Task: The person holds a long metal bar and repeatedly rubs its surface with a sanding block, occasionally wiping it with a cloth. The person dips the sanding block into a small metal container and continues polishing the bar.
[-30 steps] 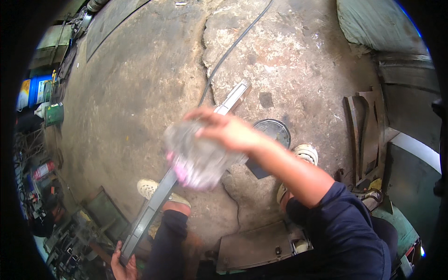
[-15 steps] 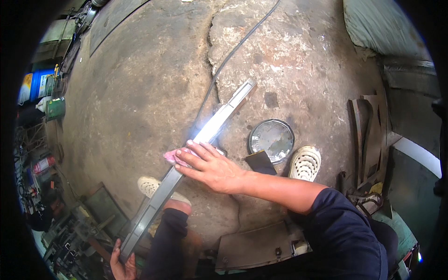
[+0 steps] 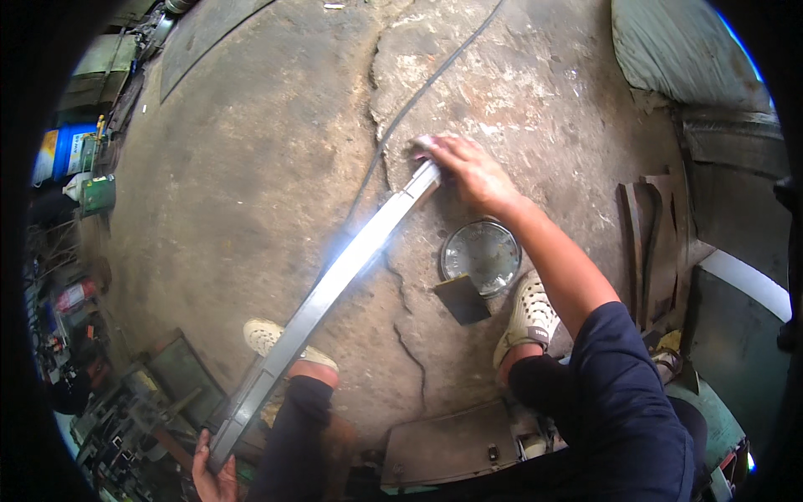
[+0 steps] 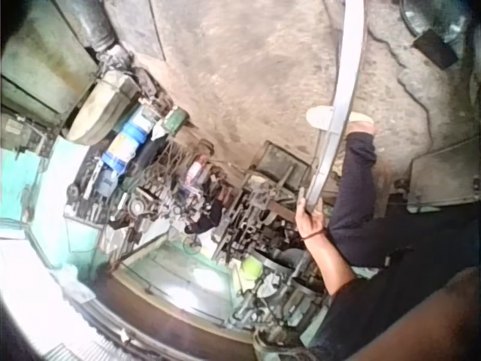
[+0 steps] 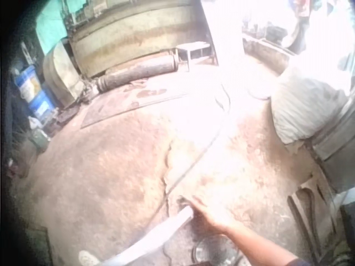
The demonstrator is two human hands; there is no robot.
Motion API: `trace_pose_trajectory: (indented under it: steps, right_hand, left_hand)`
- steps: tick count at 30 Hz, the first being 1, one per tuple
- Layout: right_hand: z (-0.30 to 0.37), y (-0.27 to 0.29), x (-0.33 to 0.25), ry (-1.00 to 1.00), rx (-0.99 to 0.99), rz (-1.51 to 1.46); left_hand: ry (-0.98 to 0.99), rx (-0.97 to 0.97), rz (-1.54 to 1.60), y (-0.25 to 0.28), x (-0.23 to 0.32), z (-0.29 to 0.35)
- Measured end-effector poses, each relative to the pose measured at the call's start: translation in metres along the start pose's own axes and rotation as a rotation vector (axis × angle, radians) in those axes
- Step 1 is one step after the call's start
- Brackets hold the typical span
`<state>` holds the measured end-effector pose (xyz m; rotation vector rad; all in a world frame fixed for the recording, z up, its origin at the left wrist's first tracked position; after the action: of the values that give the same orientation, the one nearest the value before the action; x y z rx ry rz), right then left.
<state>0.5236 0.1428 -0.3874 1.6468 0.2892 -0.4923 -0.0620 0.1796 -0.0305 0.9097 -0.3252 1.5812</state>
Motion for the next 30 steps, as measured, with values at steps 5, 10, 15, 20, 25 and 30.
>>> trace_pose_trajectory:
  steps: [5, 10, 15, 20, 25, 30]
  right_hand:
    - [0.005, -0.017, -0.023, -0.37, -0.041, -0.106]
    - [0.018, -0.016, -0.055, -0.488, 0.057, -0.148]
    - [0.019, -0.019, -0.034, -0.384, -0.013, 0.092]
    - [0.003, -0.004, 0.008, -0.437, 0.15, -0.285]
    - [0.006, 0.019, 0.038, -0.705, 0.208, -0.561]
    - [0.002, -0.004, -0.001, -0.275, 0.084, -0.158]
  left_hand:
    - [-0.025, 0.035, -0.025, -0.002, -0.003, 0.001]
    - [-0.045, 0.075, -0.03, -0.008, 0.0, 0.005]
    - [-0.079, 0.036, -0.068, -0.007, 0.005, 0.007]
    - [-0.084, 0.031, -0.038, -0.001, 0.002, 0.005]
    - [-0.067, 0.03, -0.047, 0.0, 0.002, 0.005]
    - [-0.068, 0.047, -0.061, 0.004, -0.001, 0.002]
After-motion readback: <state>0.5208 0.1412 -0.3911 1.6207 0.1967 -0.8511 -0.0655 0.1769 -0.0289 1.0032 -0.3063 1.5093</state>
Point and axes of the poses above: each hand's wrist, its own z-axis away from the middle knuckle, its own y-axis out of the back of the hand, x = y × z, the point moved 1 cm from there along -z, towards the middle knuckle, and after that the axes turned 5 degrees about z, right-handed, at the moved point
